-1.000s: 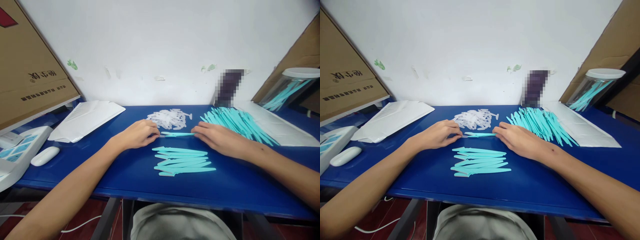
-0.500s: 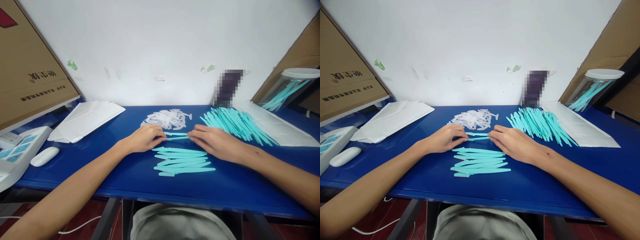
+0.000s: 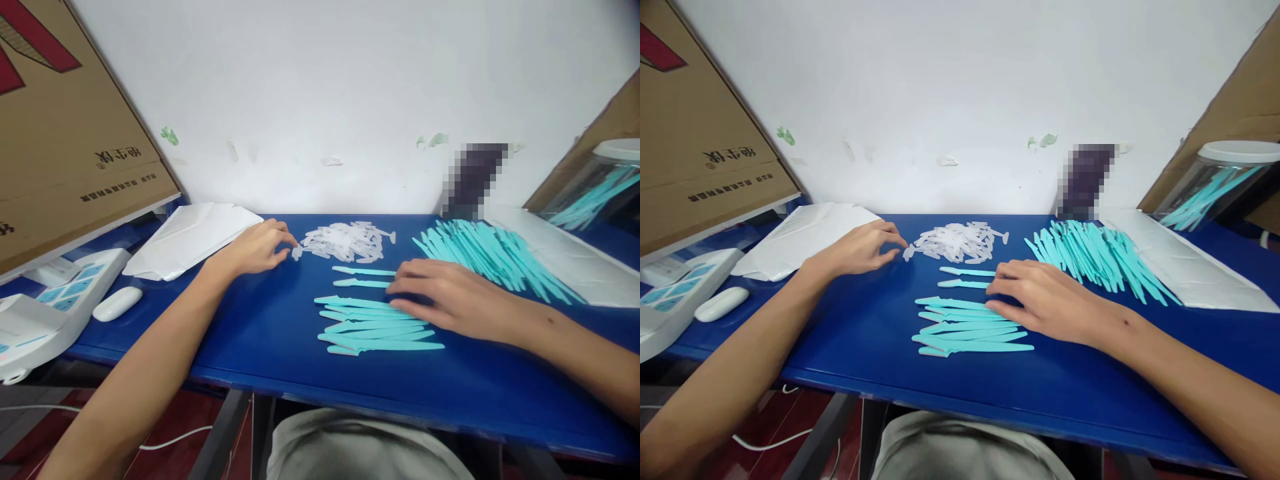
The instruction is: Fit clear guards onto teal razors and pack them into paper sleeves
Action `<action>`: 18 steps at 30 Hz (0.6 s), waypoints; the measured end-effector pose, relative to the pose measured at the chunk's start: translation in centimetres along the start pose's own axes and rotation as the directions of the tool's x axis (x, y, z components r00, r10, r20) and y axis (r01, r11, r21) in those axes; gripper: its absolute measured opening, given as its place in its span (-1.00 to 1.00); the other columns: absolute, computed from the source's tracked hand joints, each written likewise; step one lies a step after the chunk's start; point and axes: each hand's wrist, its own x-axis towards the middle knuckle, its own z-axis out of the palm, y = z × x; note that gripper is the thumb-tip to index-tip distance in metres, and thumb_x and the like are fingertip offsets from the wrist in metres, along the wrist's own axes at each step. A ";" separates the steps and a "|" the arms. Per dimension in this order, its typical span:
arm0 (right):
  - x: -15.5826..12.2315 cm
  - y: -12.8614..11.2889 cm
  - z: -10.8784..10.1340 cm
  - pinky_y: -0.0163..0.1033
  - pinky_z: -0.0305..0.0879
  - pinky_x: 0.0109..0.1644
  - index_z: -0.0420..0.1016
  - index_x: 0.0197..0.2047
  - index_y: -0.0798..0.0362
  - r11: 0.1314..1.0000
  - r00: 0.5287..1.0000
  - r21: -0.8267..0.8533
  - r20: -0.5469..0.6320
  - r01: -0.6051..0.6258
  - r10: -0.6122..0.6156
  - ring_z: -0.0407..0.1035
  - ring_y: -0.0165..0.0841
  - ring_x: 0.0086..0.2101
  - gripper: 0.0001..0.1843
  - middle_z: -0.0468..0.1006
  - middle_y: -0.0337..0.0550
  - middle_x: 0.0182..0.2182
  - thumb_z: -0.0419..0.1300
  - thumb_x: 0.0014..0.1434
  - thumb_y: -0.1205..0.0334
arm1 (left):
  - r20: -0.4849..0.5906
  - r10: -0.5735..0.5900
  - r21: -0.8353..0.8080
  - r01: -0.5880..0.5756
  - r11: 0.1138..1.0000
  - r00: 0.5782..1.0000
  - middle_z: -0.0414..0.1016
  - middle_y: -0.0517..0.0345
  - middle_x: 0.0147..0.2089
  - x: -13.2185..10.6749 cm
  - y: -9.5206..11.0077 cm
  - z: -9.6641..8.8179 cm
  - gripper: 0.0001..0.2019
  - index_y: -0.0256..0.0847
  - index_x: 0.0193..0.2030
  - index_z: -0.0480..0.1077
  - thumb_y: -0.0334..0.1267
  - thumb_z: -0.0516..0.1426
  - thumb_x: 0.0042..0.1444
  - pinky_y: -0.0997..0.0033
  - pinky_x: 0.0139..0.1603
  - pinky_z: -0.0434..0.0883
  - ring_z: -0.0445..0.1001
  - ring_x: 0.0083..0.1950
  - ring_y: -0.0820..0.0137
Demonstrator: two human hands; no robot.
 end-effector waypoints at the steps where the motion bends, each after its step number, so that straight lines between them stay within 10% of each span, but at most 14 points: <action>1: 0.0 -0.1 0.0 -0.16 0.36 -0.22 0.65 -0.02 0.03 0.999 1.000 0.030 0.016 0.013 -0.014 0.51 -0.25 -0.26 -0.55 0.60 0.00 -0.18 0.00 0.46 -0.02 | 0.016 0.003 -0.008 -0.003 1.000 1.000 0.53 -0.05 0.00 0.0 -0.2 0.1 -0.70 -0.17 0.03 0.58 -0.27 0.07 0.28 0.24 -0.01 0.38 0.49 -0.03 0.20; 18: 0.2 -0.3 0.6 -0.19 0.35 -0.25 0.64 -0.09 0.05 0.995 0.999 0.102 0.049 0.000 -0.005 0.49 -0.29 -0.31 -0.62 0.61 -0.05 -0.26 -0.01 0.46 0.14 | 0.090 0.157 -0.411 -0.107 0.905 0.983 0.61 0.06 -0.17 0.4 2.8 0.1 -0.79 -0.19 -0.19 0.60 -0.15 0.16 0.30 0.35 -0.16 0.38 0.54 -0.19 0.32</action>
